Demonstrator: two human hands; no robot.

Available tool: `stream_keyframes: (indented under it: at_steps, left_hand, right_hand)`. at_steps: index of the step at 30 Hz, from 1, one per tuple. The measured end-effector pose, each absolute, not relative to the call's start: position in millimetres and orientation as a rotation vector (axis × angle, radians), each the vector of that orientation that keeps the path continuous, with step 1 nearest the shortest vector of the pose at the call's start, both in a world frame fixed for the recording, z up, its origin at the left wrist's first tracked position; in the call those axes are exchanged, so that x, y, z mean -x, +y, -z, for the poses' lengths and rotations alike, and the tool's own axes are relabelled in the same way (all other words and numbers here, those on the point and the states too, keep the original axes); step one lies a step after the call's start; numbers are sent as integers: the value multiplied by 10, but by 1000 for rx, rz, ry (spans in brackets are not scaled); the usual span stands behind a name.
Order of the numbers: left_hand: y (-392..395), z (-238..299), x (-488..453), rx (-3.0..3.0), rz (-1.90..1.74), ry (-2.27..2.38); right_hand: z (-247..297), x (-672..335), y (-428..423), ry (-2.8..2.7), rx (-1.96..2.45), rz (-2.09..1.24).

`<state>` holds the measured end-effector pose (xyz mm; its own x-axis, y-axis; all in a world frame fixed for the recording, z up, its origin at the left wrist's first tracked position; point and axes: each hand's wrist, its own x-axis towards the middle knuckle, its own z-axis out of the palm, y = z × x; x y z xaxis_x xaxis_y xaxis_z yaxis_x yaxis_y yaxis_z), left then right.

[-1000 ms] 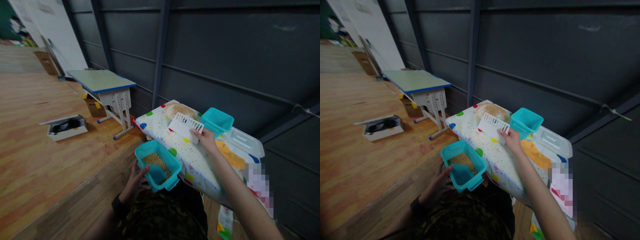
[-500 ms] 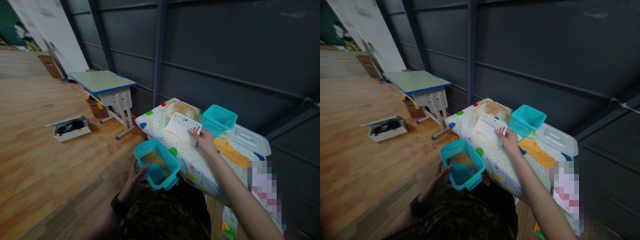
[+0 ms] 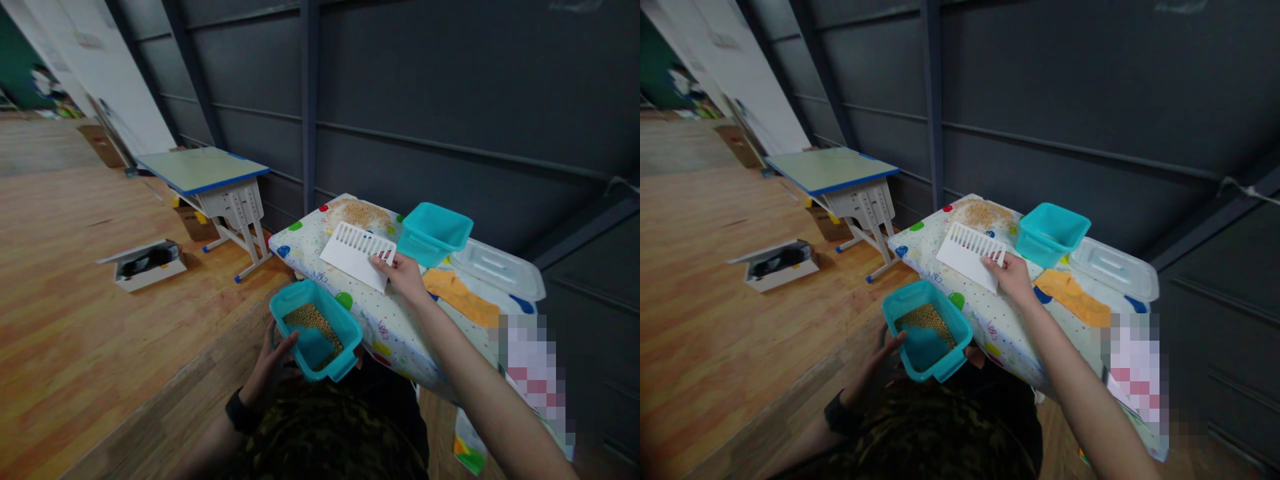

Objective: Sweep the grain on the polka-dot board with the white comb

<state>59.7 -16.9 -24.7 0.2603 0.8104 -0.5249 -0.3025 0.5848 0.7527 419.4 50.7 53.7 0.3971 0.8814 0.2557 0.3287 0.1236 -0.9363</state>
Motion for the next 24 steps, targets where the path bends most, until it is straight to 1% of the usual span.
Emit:
stream_keyframes:
  at_steps: [7, 16, 24]
  left_hand:
    - [-166, 244, -611, -667, -828, 1098]
    - [-153, 212, -613, -612, -881, 1041]
    - [-156, 214, -614, -614, -903, 1050]
  right_hand:
    - [-508, -4169, 483, -1165, 1460, -571]
    - [-560, -4108, 396, -1180, 1443, -620]
    - [-551, -4155, 406, -1131, 1489, -490]
